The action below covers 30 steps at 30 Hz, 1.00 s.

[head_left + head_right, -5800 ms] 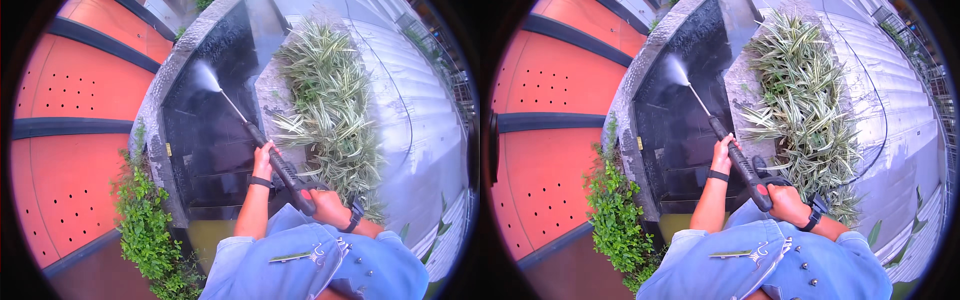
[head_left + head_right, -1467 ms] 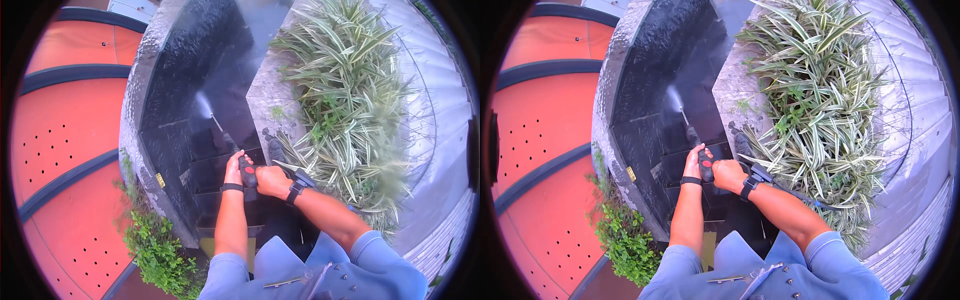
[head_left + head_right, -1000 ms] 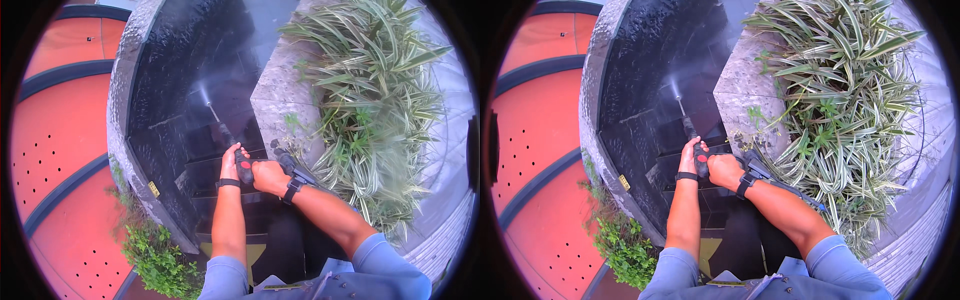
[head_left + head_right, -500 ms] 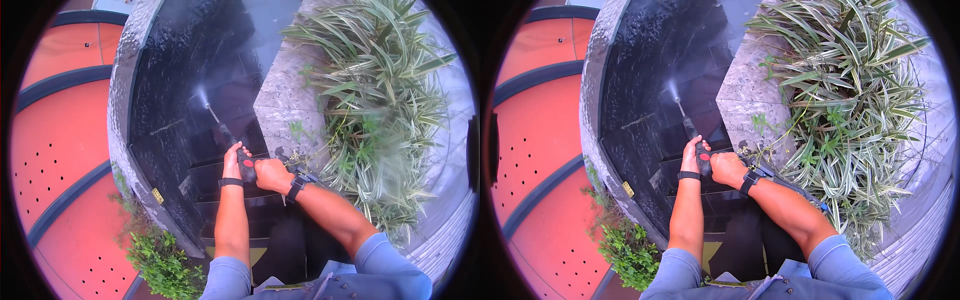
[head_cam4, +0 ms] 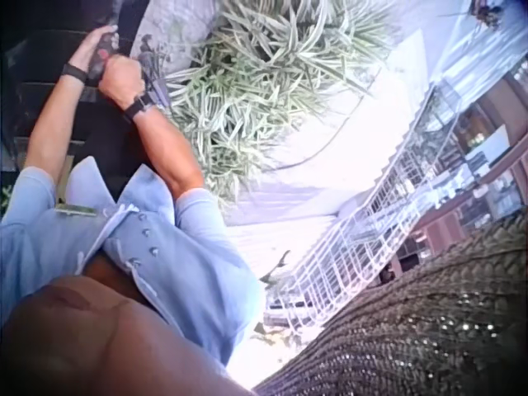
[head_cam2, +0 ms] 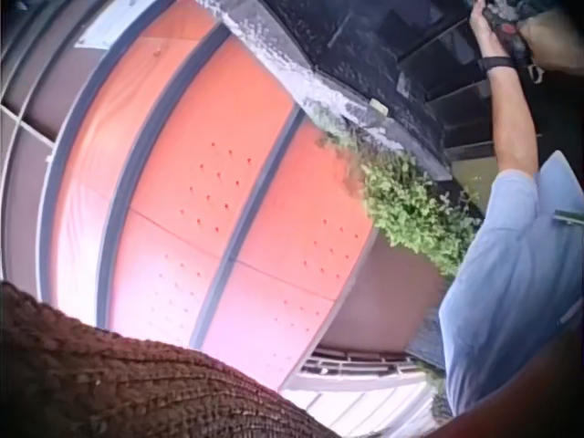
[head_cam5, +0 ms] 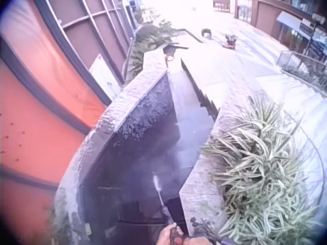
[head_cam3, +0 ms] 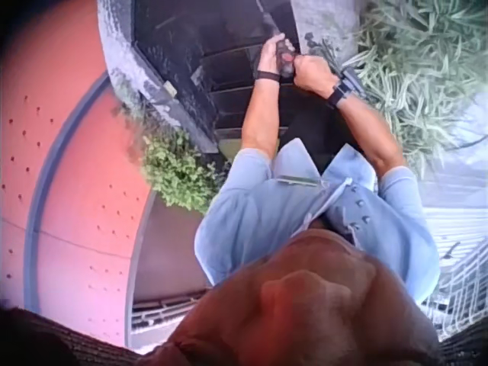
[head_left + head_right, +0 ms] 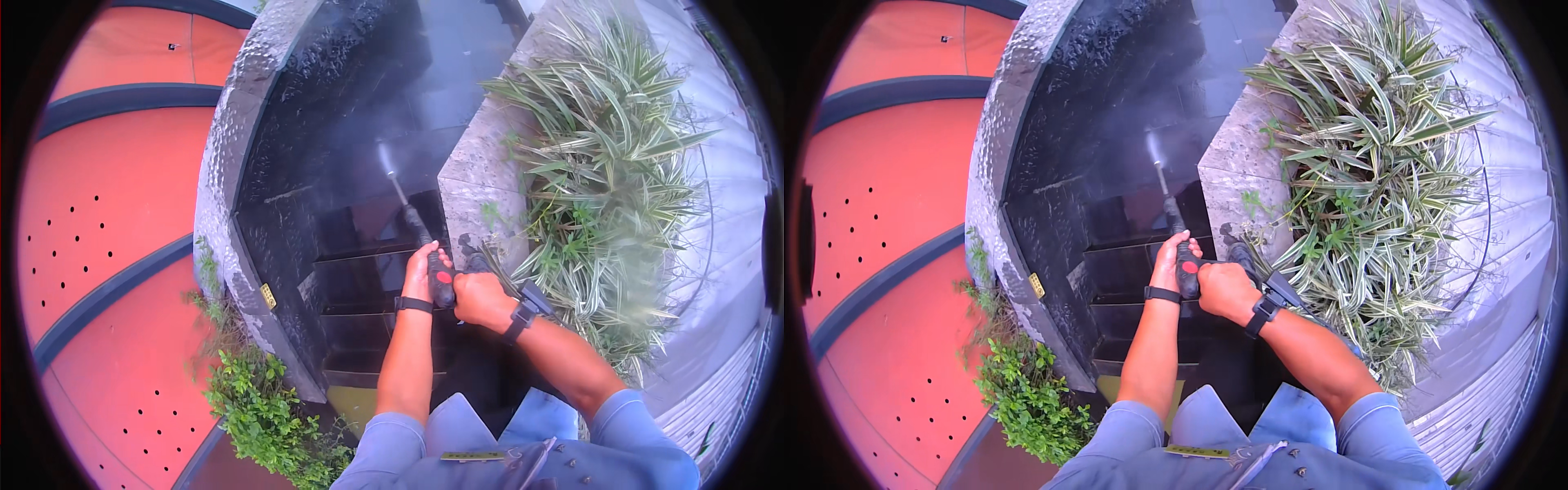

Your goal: Pressure washing the stone surfaces and steps of an outdoor pond water feature.

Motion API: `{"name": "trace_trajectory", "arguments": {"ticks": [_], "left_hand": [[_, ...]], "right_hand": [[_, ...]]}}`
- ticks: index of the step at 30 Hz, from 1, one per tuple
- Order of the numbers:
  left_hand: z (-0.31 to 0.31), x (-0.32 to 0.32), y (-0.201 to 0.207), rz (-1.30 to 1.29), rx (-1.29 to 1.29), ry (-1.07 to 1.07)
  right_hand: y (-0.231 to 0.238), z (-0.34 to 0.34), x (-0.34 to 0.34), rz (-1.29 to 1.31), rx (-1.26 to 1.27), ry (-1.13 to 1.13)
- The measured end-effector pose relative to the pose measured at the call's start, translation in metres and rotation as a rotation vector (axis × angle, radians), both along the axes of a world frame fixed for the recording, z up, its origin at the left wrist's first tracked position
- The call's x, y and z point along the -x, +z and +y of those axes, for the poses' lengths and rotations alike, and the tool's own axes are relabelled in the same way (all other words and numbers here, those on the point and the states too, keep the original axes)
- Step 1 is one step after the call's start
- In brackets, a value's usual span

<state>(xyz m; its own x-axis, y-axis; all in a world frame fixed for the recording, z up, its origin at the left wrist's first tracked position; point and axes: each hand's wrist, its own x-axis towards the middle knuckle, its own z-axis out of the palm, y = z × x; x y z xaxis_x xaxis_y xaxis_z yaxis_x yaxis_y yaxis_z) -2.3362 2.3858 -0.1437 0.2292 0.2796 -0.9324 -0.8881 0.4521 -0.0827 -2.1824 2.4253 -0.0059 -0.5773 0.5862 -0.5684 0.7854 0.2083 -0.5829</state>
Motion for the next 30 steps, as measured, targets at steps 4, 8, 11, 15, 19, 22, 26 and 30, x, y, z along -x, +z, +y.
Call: {"name": "trace_trajectory", "arguments": {"ticks": [4,8,11,15,19,22,26,30], "left_hand": [[-0.01,0.051,0.011,0.247,0.072,0.057],[-0.009,0.105,-0.027,0.341,0.064,0.013],[-0.006,0.136,-0.068,0.326,0.099,-0.012],[-0.019,0.156,-0.119,0.328,0.025,-0.039],[-0.02,0.16,-0.148,0.305,0.099,-0.031],[-0.009,0.145,-0.152,0.218,0.048,-0.035],[0.009,0.109,-0.13,0.082,0.087,-0.069],[0.024,0.073,-0.088,-0.081,0.056,-0.164]], "right_hand": [[-0.018,-0.004,0.033,0.133,0.06,0.05],[-0.074,0.002,0.078,0.246,0.128,0.072],[-0.123,0.004,0.108,0.25,0.096,0.104],[-0.168,-0.004,0.128,0.262,0.112,0.156],[-0.192,0.002,0.137,0.207,0.133,0.221],[-0.19,0.006,0.129,0.157,0.116,0.216],[-0.159,0.009,0.103,0.095,0.1,0.167],[-0.099,0.019,0.078,-0.008,0.133,0.131]]}}
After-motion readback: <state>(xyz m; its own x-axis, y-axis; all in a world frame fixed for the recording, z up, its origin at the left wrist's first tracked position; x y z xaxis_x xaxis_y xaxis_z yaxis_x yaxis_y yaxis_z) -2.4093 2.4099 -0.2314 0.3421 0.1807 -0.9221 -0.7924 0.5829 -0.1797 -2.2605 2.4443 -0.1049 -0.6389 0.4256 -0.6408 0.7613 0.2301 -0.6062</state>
